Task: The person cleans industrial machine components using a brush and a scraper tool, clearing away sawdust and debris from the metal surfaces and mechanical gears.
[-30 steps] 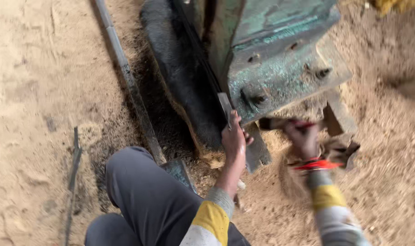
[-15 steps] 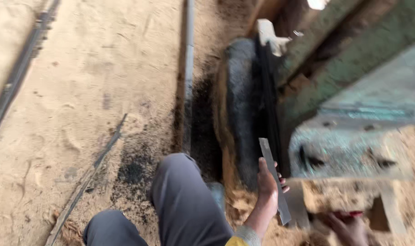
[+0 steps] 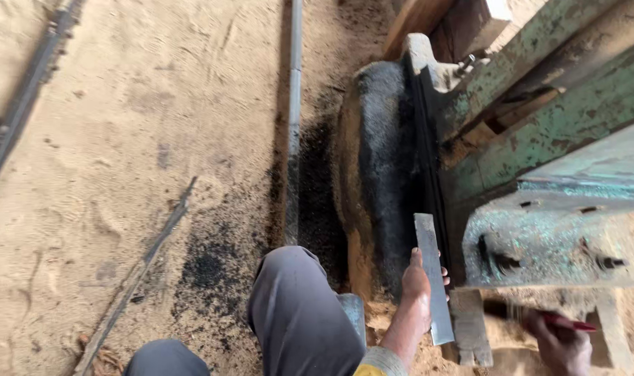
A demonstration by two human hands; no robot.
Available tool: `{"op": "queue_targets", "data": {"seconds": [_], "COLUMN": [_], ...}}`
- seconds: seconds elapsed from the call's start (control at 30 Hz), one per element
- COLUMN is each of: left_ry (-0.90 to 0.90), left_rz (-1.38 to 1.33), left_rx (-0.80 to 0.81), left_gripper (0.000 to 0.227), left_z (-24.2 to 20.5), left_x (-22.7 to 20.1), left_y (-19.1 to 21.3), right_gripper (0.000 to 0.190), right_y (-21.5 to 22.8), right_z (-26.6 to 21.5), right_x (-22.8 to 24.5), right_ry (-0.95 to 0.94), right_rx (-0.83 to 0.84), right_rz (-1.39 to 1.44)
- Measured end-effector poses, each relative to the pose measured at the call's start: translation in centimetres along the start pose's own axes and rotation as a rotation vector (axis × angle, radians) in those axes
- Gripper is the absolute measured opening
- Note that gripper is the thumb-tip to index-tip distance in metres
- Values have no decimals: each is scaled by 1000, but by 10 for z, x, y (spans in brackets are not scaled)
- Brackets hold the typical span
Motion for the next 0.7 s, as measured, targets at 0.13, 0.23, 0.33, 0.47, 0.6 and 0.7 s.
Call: {"op": "queue_targets", "data": {"seconds": [0.13, 0.23, 0.33, 0.47, 0.6, 0.7], "left_ry": [48, 28, -12, -72, -76, -88], "left_rz": [-134, -185, -284, -195, -126, -162], "left_rx": [11, 45, 143, 115, 96, 140], "left_gripper": [65, 63, 70, 67, 69, 78], "left_z": [-8, -15, -11, -18, -26, -28], "left_x": [20, 9, 5, 3, -20, -22], "left_y": [-4, -1, 0, 6, 7, 2], "right_gripper": [26, 23, 24, 21, 25, 24], "right_y": [-41, 0, 11, -21, -1, 3], "right_z": [-29, -27, -22, -23, -19, -20], "right_x": [-16, -4, -1, -20, -6, 3], "right_ry": [94, -315, -10, 220, -233, -179], "right_rx": [-57, 285, 15, -26, 219, 59], "right_rz": [370, -305, -128, 217, -213, -238]}}
Point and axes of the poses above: each hand's wrist, its own z-axis towards the middle knuckle, its own y-axis out of the back of the hand, x = y × z, the point moved 3 cm from there along z, towards the middle knuckle, and after that the axes turned 12 degrees about x, right-handed, at the moved point
